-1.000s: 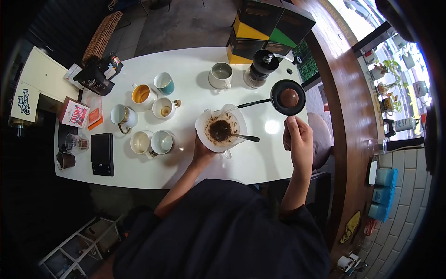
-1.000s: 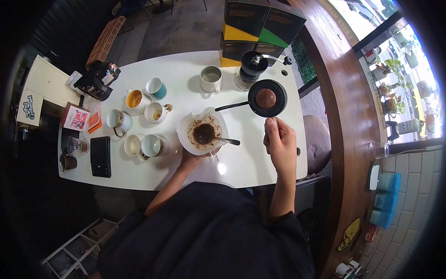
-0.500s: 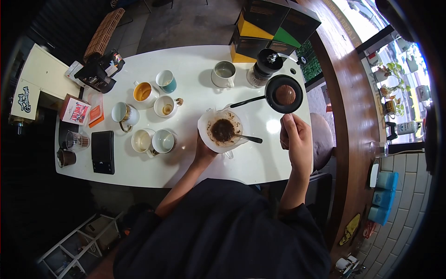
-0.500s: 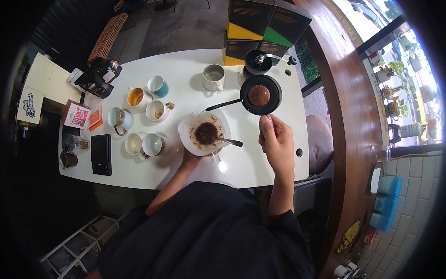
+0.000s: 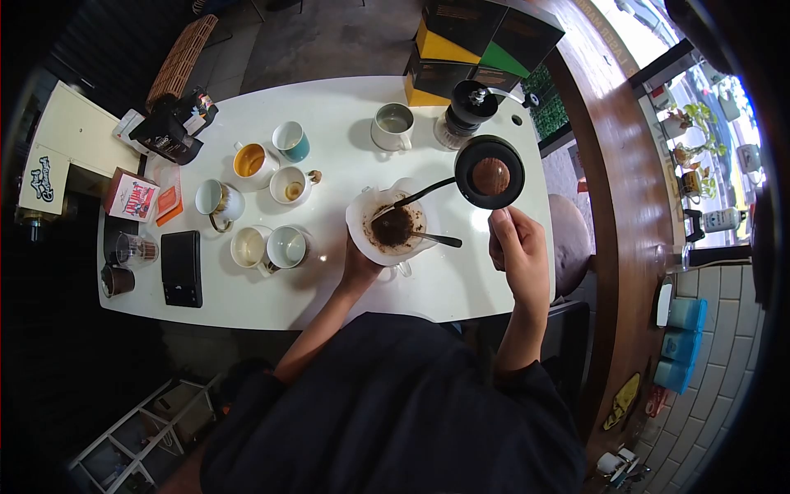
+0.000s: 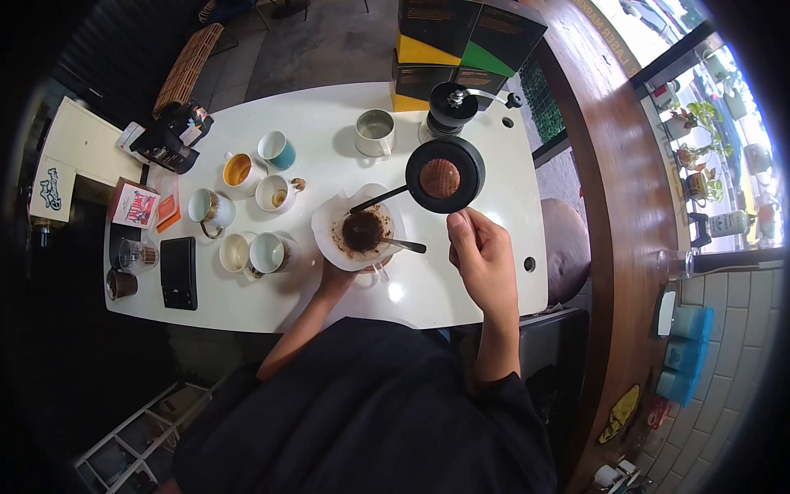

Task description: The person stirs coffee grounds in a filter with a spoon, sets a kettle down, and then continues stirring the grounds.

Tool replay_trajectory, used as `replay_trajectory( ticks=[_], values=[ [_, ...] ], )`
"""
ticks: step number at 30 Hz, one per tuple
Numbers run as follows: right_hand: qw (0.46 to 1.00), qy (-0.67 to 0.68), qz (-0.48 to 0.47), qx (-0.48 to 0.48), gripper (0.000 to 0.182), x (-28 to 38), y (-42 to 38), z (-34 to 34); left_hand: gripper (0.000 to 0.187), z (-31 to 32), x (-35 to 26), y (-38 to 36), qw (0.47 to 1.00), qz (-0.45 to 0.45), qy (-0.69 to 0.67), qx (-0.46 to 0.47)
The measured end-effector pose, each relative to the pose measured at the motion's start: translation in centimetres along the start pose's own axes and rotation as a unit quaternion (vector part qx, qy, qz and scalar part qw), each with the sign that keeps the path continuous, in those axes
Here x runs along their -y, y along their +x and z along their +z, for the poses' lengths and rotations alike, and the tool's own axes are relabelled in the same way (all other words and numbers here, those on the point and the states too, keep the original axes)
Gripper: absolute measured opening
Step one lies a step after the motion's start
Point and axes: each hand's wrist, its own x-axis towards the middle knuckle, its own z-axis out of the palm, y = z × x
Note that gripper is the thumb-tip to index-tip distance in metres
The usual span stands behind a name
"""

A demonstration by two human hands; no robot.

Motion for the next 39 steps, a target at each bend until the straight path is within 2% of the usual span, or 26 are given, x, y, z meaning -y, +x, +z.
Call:
replay_trajectory(
  ticks=[14,17,20,22,25,31,39],
  values=[
    [1.000,-0.010,0.000,0.009,0.036,-0.1,0.8,0.5,0.092,0.1,-0.4,-0.1,1.000,0.011,0.012,-0.003],
    [1.000,-0.018,0.006,0.010,0.035,-0.2,1.4,0.6,0.089,0.1,0.0,0.1,0.999,0.005,-0.041,0.003],
    [1.000,-0.017,0.008,0.017,0.035,0.0,1.6,0.6,0.087,0.3,-0.1,0.4,0.999,0.017,-0.033,0.003],
    [0.999,-0.024,0.009,0.020,0.035,0.1,1.7,0.5,0.086,0.3,-0.4,0.4,0.997,0.072,0.014,0.002],
    [0.999,-0.034,0.009,0.026,0.034,0.2,1.3,0.4,0.083,0.2,0.1,0.2,0.999,0.043,0.014,0.003],
    [0.999,-0.037,0.011,0.030,0.031,0.3,-0.1,0.1,0.074,0.2,-0.2,0.3,0.999,0.046,0.000,0.003],
    [0.998,-0.037,0.037,0.024,0.032,-0.6,-1.3,-1.2,0.079,0.3,0.3,-0.1,0.999,-0.008,-0.032,-0.007]
  ],
)
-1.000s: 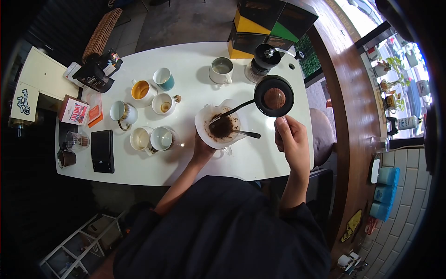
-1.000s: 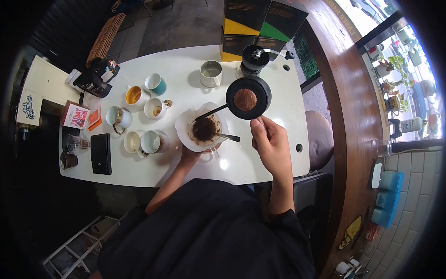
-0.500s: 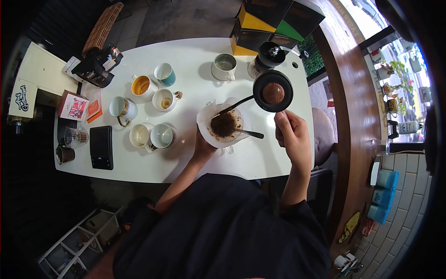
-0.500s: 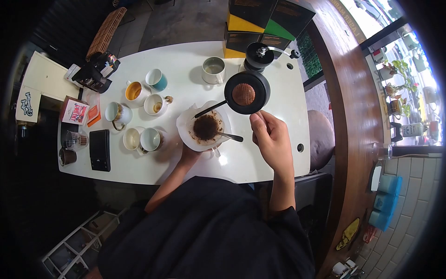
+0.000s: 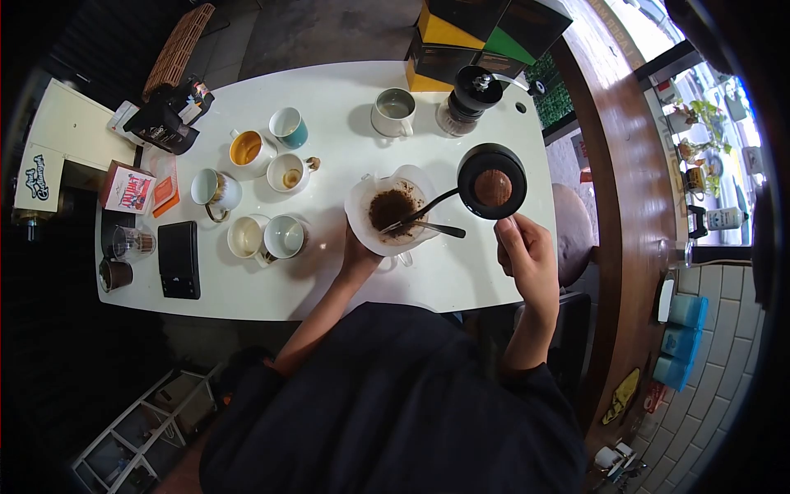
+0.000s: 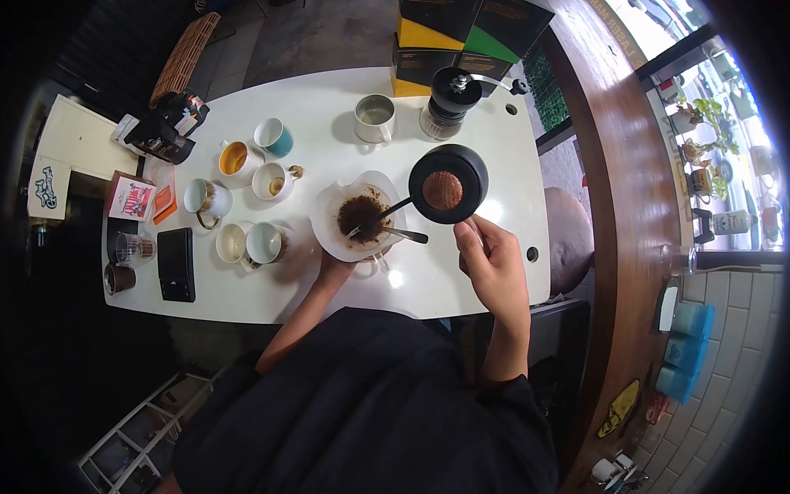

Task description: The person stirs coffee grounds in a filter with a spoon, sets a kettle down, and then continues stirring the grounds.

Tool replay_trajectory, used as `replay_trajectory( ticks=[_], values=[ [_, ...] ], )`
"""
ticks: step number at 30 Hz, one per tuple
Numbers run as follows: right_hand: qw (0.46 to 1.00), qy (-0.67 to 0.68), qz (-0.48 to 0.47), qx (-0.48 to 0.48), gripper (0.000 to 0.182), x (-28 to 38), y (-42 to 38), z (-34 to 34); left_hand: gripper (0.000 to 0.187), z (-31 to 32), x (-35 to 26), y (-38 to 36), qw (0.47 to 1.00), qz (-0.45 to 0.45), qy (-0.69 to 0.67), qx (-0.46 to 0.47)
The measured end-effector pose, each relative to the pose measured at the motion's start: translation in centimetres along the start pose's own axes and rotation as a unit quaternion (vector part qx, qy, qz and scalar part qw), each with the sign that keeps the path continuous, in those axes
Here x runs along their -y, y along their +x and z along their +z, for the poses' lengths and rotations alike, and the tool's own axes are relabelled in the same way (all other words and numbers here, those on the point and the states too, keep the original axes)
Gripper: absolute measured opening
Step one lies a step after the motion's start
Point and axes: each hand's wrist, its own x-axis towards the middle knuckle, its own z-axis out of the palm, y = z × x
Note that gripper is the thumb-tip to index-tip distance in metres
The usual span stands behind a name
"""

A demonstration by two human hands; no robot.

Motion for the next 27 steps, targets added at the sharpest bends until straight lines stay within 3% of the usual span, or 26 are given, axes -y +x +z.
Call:
replay_trajectory(
  ticks=[7,16,27],
  values=[
    [1.000,-0.004,0.009,-0.016,0.033,-0.6,-1.3,-1.9,0.095,-0.3,-1.0,-0.1,0.999,-0.014,0.038,0.021],
    [0.999,0.020,0.001,-0.050,0.029,-1.1,-1.6,-3.6,0.096,0.0,0.1,0.0,0.994,-0.066,-0.088,0.012],
    [0.998,0.006,-0.018,-0.059,0.034,-1.1,0.7,-4.1,0.094,0.0,0.4,0.3,0.998,-0.024,-0.045,0.021]
  ],
)
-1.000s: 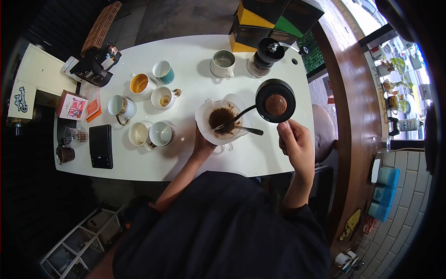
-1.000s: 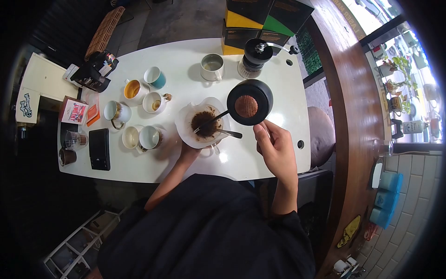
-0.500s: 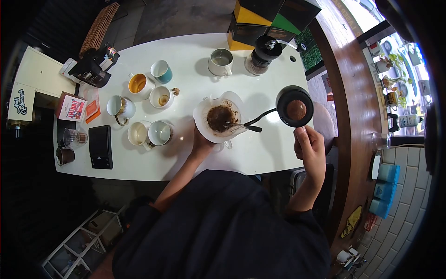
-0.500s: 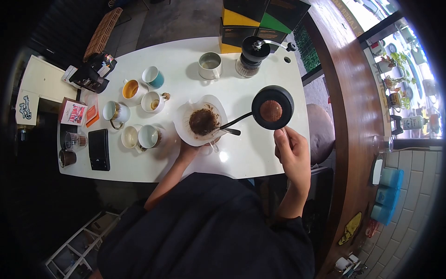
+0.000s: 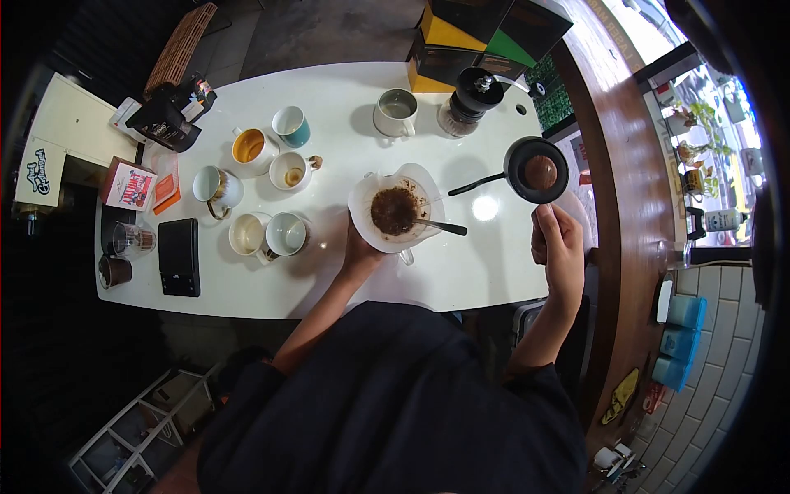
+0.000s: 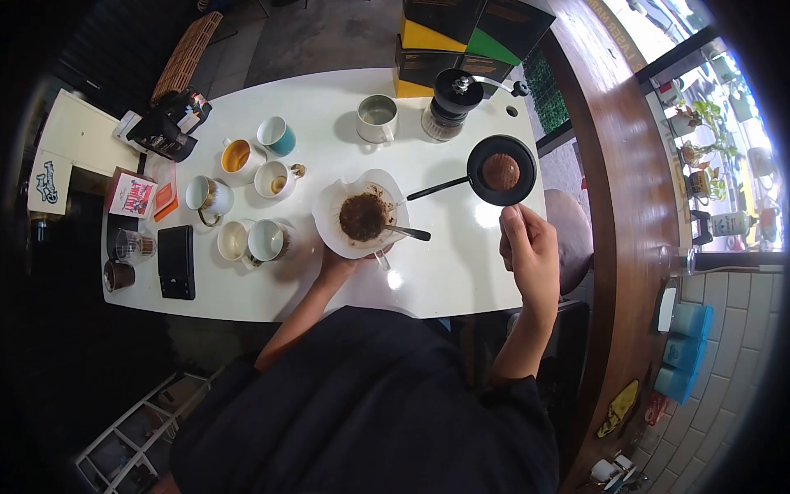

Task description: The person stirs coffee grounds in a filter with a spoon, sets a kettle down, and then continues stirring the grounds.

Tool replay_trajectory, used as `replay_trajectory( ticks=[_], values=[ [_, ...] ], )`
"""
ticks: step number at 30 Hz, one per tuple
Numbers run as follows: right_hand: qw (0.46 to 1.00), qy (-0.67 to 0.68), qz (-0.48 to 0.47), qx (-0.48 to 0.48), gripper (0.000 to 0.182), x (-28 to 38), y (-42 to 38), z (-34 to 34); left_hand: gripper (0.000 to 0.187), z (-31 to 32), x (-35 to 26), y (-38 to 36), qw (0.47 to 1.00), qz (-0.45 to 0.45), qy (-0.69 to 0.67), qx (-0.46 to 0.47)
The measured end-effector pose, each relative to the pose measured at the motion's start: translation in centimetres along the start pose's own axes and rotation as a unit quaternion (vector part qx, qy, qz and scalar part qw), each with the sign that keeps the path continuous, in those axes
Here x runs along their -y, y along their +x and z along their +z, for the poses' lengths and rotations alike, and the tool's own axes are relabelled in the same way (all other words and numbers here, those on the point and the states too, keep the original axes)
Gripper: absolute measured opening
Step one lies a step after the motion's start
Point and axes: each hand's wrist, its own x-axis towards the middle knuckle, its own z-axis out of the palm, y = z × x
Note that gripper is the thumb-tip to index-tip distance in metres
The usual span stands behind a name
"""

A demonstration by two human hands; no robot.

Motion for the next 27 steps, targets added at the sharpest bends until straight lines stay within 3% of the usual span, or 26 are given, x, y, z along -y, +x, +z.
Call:
replay_trajectory(
  ticks=[7,12,14,27],
  values=[
    [1.000,0.025,-0.004,-0.003,0.034,0.5,1.3,0.6,0.099,-0.2,1.1,0.2,0.998,0.008,0.062,0.011],
    [1.000,0.022,-0.011,-0.003,0.034,0.5,1.8,0.7,0.100,0.1,0.4,0.0,0.999,-0.027,-0.035,0.014],
    [1.000,0.021,-0.009,-0.005,0.034,0.9,1.7,1.0,0.099,0.0,0.7,0.1,1.000,-0.010,0.022,0.017],
    [0.994,0.099,0.035,0.023,0.033,-0.1,1.9,1.1,0.095,0.1,0.1,0.5,0.999,0.036,0.012,0.013]
  ],
)
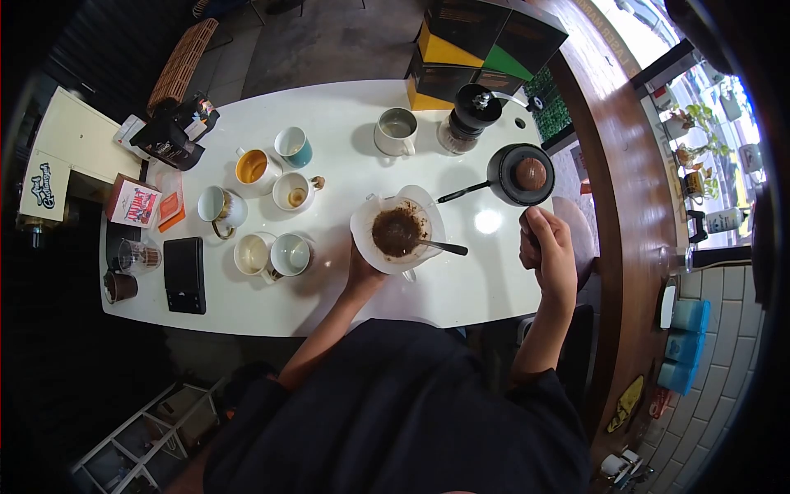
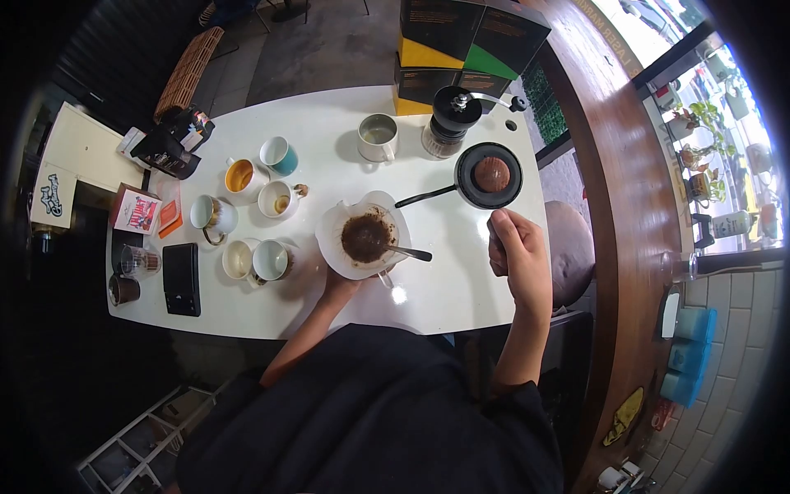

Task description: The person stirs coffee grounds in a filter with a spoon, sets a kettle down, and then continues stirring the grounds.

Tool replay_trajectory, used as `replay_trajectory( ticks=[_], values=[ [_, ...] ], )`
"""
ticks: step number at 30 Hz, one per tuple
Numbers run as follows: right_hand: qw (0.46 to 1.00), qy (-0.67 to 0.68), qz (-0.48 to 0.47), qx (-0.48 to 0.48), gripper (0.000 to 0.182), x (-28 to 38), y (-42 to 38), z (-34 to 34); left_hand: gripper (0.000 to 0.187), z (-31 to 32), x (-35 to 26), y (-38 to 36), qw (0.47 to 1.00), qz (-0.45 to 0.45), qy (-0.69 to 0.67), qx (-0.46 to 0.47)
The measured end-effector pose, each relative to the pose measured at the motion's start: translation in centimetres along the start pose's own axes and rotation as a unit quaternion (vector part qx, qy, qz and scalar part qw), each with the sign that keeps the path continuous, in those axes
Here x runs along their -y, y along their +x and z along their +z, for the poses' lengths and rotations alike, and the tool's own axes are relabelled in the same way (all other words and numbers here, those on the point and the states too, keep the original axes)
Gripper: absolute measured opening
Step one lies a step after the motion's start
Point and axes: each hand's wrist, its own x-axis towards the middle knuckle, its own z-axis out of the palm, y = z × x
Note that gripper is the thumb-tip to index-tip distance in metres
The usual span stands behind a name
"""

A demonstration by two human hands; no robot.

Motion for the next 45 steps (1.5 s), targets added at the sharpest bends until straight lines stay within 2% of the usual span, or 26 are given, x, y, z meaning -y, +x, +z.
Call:
replay_trajectory(
  ticks=[3,6,8,15,17,20,24,26,28,30,37,40,42,45],
  values=[
    [0.998,0.051,0.030,0.027,0.034,-1.1,-0.3,-0.3,0.095,0.0,0.4,-0.1,1.000,0.011,0.014,-0.001],
    [0.990,0.118,0.073,0.027,0.033,-2.3,-0.8,-0.8,0.093,0.1,0.4,-0.5,0.998,-0.042,-0.055,-0.005],
    [0.986,0.141,0.085,0.023,0.033,-3.4,-1.3,-1.2,0.089,0.2,-1.4,-0.3,0.999,-0.031,0.001,-0.019],
    [0.966,0.223,0.132,0.004,0.031,-8.1,-2.2,-3.0,0.083,0.2,-2.5,-0.4,0.999,-0.037,0.030,-0.023],
    [0.959,0.244,0.142,-0.002,0.031,-9.8,-2.3,-3.5,0.078,0.5,-4.2,-0.6,0.994,-0.085,-0.057,-0.029],
    [0.951,0.275,0.143,-0.008,0.031,-11.7,-2.3,-4.2,0.072,0.4,-5.5,-0.8,0.999,-0.038,0.002,0.029],
    [0.949,0.278,0.144,-0.032,0.031,-14.3,-1.9,-4.7,0.073,0.4,-3.4,-0.9,0.995,-0.042,-0.088,0.022],
    [0.948,0.278,0.151,-0.045,0.030,-15.1,-1.9,-4.7,0.076,0.3,-1.6,-1.1,0.990,-0.035,-0.134,-0.012],
    [0.945,0.281,0.157,-0.062,0.030,-15.9,-1.5,-4.9,0.081,-0.4,-0.5,-1.2,0.997,-0.031,-0.074,-0.012],
    [0.943,0.292,0.151,-0.055,0.030,-16.8,-1.3,-5.1,0.069,-0.3,-0.5,-1.1,0.999,0.018,-0.033,-0.012],
    [0.949,0.282,0.134,-0.038,0.031,-17.1,-1.0,-5.0,0.069,-0.5,0.2,-0.7,0.998,0.009,-0.054,-0.002],
    [0.947,0.289,0.138,-0.030,0.031,-17.4,-0.9,-5.0,0.080,-0.6,0.5,-0.7,0.998,-0.020,-0.061,0.003],
    [0.945,0.294,0.139,-0.026,0.031,-17.5,-0.9,-4.9,0.061,-0.8,0.9,-0.9,0.997,-0.030,-0.070,-0.012],
    [0.946,0.295,0.134,-0.030,0.031,-17.7,-0.9,-4.9,0.056,-1.1,1.1,-0.8,1.000,-0.009,-0.021,-0.005]
  ],
)
